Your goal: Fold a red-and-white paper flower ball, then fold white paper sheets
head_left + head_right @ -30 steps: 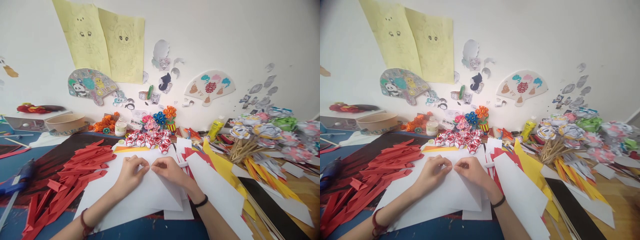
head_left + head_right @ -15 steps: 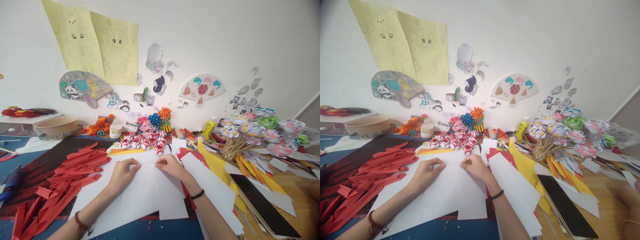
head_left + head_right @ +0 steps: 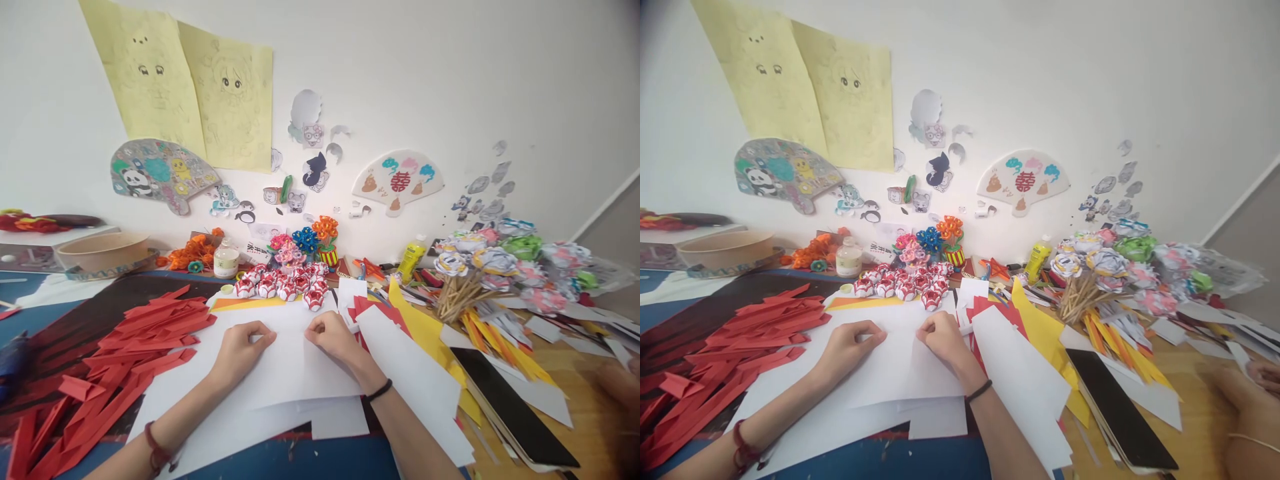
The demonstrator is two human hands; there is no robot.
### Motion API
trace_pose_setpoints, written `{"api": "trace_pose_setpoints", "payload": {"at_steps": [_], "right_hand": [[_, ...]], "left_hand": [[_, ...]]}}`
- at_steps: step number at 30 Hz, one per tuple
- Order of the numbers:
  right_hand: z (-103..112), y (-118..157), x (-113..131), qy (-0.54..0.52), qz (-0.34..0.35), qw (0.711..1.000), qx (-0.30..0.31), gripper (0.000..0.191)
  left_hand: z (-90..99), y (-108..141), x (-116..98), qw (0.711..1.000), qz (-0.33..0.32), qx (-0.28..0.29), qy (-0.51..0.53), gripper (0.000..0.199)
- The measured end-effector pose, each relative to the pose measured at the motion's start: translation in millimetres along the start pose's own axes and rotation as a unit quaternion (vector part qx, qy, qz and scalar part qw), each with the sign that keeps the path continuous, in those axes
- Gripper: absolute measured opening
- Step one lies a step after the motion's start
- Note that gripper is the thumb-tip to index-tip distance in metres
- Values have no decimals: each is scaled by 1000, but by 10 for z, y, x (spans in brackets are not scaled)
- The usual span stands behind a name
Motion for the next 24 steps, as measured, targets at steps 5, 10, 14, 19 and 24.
{"api": "trace_pose_setpoints", "payload": {"at_steps": [5,10,14,19,24], "right_hand": [[1,23,24,11,6,1000,-11,12],[8,29,34,15,20,1000,-15,14],[5,17,8,3,18,1000,-13,13],[43,-20,-45,-43,23,998,41,17],[99,-18,-66,-126,24,980,153,31]], "left_hand": [[-1,0,-7,1000,0,2,-5,28],[10,7,-16,1000,-1,-3,-9,29],[8,9,-2,1000,2,-9,-15,31],[8,8,1,999,2,-13,-31,32],[19,2,-18,1000,-18,-10,-7,32]]}}
Point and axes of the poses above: each hand's wrist, its own y-axis away from the middle knuckle, its own z-axis out of the back of the hand, x = y × z, the point moved 4 cm from there along -y, towards the middle knuckle, and after that the axes turned 2 degrees about -z, right-handed, at the moved point
